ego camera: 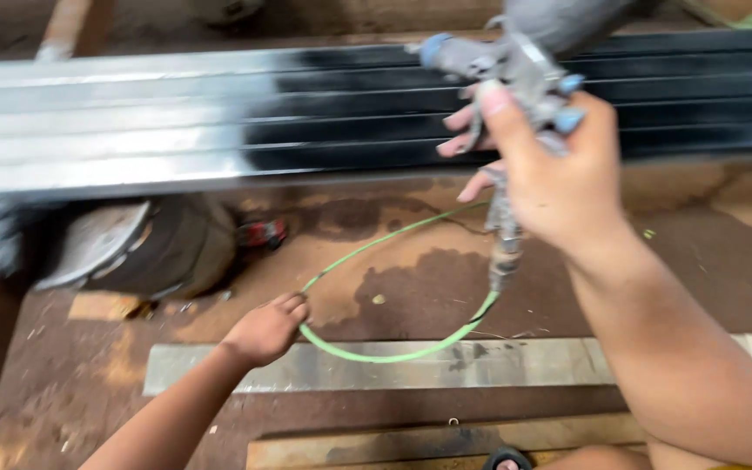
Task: Spray painting long metal beams with black paint using a pneumatic spray gun on a fabrication floor.
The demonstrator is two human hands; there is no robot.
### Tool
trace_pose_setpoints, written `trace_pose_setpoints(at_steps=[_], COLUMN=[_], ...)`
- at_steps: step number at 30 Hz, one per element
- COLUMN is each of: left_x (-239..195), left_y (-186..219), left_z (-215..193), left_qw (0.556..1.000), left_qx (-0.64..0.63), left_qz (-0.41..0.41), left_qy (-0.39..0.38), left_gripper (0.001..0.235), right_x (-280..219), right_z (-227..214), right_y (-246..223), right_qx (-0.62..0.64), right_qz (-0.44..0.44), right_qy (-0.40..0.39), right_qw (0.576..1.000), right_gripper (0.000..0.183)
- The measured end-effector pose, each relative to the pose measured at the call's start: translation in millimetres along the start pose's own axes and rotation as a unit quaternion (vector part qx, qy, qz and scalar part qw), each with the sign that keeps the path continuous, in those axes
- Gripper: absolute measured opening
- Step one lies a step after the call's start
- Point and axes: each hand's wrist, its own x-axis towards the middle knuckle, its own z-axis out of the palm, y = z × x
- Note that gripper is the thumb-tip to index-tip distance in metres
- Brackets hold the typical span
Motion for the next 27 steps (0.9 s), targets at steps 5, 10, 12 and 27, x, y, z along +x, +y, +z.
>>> trace_pose_setpoints(at_steps=[5,10,12,27], left_x=[-21,-68,-92,-243], left_y=[-12,-7,-10,14], left_z=[-22,-51,-60,10], left_qw=[0.99,0.993,0.995,0.971], left_qx=[0.125,0.069,0.04,-0.12], left_qz=[0.026,0.055,0.054,-0.191], left_qy=[-0.055,-0.074,-0.069,0.08], left_gripper=[0.028,0.031,0.032,0.014], right_x=[-8,-12,-10,10], right_z=[-8,-5,5,120], right_y=[-12,-26,-35,-63], right_qx=[-0.018,-0.027,-0.034,0.046], right_qz=[-0.004,-0.025,-0.02,0.015], right_qy=[0.028,0.054,0.056,0.011], right_qw=[0.999,0.998,0.998,0.999], right_gripper=[0.029,0.029,0.029,0.026])
